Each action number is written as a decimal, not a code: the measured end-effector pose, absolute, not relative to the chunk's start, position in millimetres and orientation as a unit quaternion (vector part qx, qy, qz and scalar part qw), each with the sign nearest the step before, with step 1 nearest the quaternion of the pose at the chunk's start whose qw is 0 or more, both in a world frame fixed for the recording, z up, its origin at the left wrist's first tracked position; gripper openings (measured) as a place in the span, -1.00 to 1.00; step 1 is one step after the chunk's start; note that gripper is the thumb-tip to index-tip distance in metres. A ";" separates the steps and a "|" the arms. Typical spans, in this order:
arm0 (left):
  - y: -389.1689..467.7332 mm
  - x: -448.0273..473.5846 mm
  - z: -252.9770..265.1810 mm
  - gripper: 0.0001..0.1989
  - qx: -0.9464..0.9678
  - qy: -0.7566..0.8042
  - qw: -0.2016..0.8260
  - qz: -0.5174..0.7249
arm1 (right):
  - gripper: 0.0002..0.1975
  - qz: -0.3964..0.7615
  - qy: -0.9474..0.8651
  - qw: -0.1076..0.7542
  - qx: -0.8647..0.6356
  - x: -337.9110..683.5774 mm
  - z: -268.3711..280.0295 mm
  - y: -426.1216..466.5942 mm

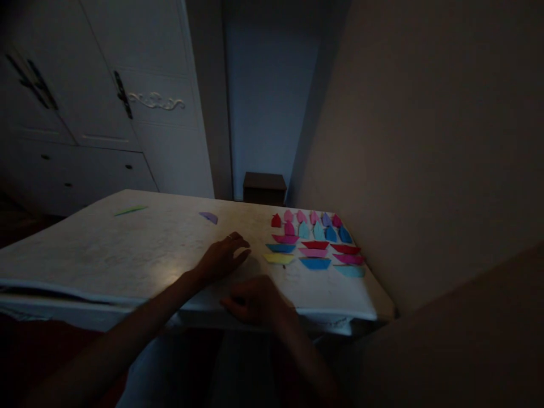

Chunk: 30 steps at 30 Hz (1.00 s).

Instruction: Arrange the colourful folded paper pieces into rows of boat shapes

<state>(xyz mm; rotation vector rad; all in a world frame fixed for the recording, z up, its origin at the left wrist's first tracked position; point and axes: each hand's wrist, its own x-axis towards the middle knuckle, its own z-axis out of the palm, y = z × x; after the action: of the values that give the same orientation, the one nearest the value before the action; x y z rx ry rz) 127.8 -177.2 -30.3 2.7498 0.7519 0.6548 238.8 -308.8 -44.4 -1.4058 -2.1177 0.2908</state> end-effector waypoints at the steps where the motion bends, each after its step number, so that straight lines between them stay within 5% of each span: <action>1: -173.8 114.1 -31.7 -0.83 0.926 0.275 0.111 0.234 | -0.65 0.120 -0.786 0.291 -0.531 238.8 -43.9 -309.1; 4: -164.7 71.4 -34.7 -0.92 0.894 0.344 0.129 0.256 | -0.61 0.168 -0.758 0.302 -0.554 240.1 -42.1 -308.0; 9: -150.7 11.9 -36.9 -0.82 0.851 0.361 0.214 0.316 | -0.59 0.230 -0.708 0.342 -0.573 237.8 -35.2 -289.4; 16: -131.8 -10.8 -42.9 -0.75 0.574 0.387 0.506 0.514 | -0.76 0.178 -0.725 0.363 -0.557 208.0 -19.2 -197.7; 20: -130.2 -11.5 -43.7 -0.74 0.539 0.364 0.536 0.538 | -0.65 0.013 -0.774 0.201 -0.600 196.8 -10.3 -119.6; 25: -128.3 -12.7 -44.8 -0.76 0.552 0.370 0.520 0.537 | -0.48 -0.015 -0.790 0.099 -0.605 199.1 -5.4 -64.0; 30: -124.7 -12.5 -46.0 -0.75 0.550 0.363 0.518 0.545 | -0.49 -0.087 -0.815 -0.127 -0.558 212.5 1.4 -58.1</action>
<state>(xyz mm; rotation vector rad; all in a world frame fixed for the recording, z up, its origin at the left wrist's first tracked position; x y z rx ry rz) -12.5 -124.7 -46.0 1.3201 0.8723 1.3088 212.5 -58.1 1.4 -1.9106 -2.7910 -0.2963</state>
